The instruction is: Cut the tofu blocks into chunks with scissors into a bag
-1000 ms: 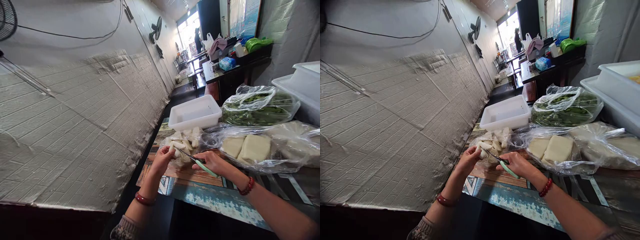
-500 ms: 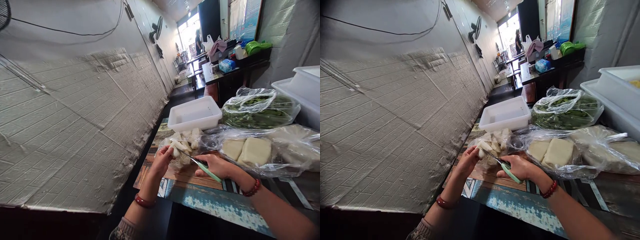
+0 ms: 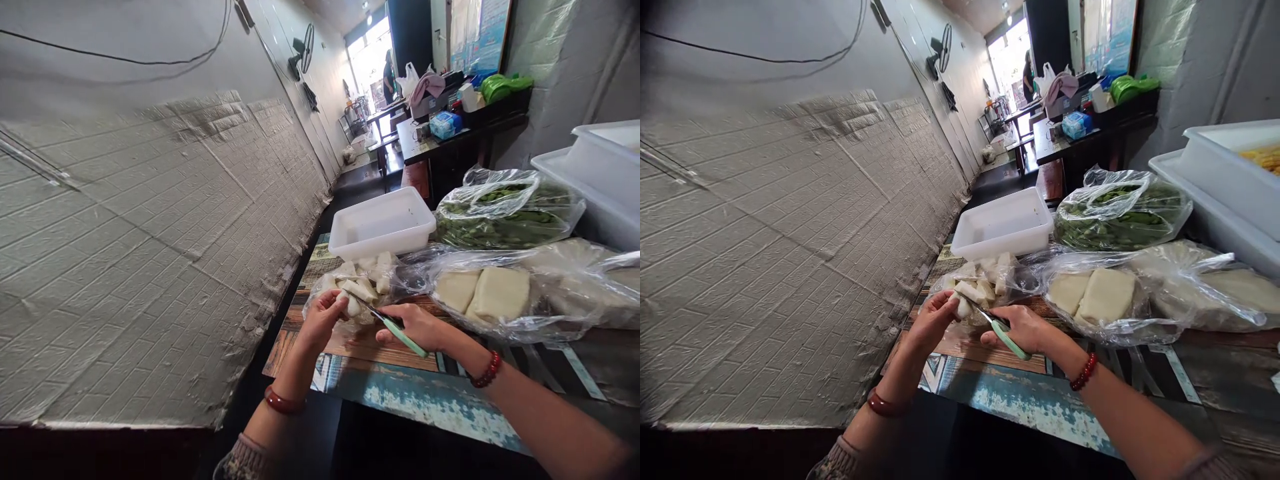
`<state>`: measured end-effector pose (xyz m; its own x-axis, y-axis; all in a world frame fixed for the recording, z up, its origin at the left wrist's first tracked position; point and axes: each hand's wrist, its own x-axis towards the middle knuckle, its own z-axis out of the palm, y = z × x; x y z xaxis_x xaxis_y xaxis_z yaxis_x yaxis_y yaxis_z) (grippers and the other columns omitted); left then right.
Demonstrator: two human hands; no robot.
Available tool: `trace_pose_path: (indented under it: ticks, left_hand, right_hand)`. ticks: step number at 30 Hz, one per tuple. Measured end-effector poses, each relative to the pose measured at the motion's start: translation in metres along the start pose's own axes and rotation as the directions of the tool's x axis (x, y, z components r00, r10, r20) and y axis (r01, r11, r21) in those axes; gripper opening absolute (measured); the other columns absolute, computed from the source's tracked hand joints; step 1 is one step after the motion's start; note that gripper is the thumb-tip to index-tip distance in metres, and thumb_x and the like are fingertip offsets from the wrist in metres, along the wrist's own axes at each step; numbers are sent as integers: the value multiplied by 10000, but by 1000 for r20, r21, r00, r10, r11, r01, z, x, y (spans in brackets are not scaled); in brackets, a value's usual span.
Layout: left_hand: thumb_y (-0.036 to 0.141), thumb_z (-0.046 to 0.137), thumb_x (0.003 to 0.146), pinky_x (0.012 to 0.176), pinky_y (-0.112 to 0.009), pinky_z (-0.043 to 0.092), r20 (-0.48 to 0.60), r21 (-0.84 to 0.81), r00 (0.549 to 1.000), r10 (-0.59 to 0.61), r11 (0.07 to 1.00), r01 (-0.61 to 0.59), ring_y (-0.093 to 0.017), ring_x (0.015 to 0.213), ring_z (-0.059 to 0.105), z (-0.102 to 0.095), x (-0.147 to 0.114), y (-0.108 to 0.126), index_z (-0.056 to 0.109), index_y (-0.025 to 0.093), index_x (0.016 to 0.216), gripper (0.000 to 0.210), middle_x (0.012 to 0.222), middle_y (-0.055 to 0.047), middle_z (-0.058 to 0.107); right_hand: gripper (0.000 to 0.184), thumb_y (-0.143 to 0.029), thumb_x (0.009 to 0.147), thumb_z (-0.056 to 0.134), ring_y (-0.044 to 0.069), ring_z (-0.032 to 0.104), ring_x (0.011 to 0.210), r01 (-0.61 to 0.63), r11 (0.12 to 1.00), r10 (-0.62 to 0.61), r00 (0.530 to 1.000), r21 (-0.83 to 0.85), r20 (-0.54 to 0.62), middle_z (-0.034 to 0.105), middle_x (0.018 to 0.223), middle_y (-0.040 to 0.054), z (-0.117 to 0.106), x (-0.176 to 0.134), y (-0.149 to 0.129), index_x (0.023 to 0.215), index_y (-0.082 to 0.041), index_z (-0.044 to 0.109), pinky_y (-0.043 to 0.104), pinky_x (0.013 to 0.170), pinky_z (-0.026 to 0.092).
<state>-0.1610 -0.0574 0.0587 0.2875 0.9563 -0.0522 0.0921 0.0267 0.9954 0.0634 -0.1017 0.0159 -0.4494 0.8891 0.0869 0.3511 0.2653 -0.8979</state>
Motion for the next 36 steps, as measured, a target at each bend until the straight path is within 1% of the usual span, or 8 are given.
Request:
trace_pose_path:
  ticks: [3,9,17,21,25,30,33,36]
  left_hand:
    - [448,796,699,568,-206,403,-18,-19,1000,-19,1000,19,-85,584,480,-3,0,0,716,138,798,335,696,-5,603]
    - [412,819,685,562,-206,400,-21,-69,999,-31,997,29,-90,578,505,-8,2,-4,737,133,824,322,707,-16,635]
    - [383,839,673,565,-203,420,-22,-131,998,-65,989,62,-95,603,544,-9,3,-8,737,127,841,323,730,-22,659]
    - [350,866,650,608,-210,476,-85,-267,994,-71,963,46,-108,685,596,-13,1,-6,721,137,916,371,859,-39,690]
    - [315,894,617,616,-207,498,-162,-382,983,-84,924,16,-118,749,627,-17,-3,-5,703,134,958,431,946,-54,702]
    - [284,886,634,672,-221,527,-157,-432,985,-76,902,1,-134,812,653,-16,-9,-5,695,135,961,407,982,-55,708]
    - [278,869,661,703,-237,532,-154,-452,985,-77,892,-1,-137,816,664,-14,-12,-4,688,147,969,380,972,-54,715]
    - [284,873,657,727,-240,531,-180,-452,981,-69,892,-20,-127,785,666,-10,-12,-2,686,148,957,378,932,-43,721]
  right_hand:
    - [340,-493,815,629,154,497,690,44,998,-44,999,48,-10,561,694,-20,5,4,4,773,-158,661,237,606,365]
    - [348,-463,820,620,124,414,632,88,987,-85,996,132,-25,438,635,-43,9,8,9,653,-164,559,231,557,306]
    - [435,-541,792,635,108,398,513,0,978,4,1000,209,-17,448,526,-49,14,7,8,587,-186,490,227,472,279]
    - [461,-592,776,635,120,452,506,-56,979,64,997,195,-35,470,519,-43,11,5,8,590,-188,509,228,467,320]
    - [453,-618,753,652,127,490,491,-119,970,129,991,210,-35,473,539,-42,8,5,14,661,-183,565,223,437,342]
    - [416,-583,773,655,125,522,512,-105,963,111,994,249,-7,551,617,-23,6,3,14,794,-168,637,221,457,398]
    - [407,-540,800,634,142,544,580,-43,983,46,999,178,-17,621,703,5,1,-2,5,927,-156,681,233,509,417]
    - [485,-530,790,649,186,592,699,-4,999,3,1000,49,5,674,791,29,-4,-7,-3,1101,-158,673,258,607,448]
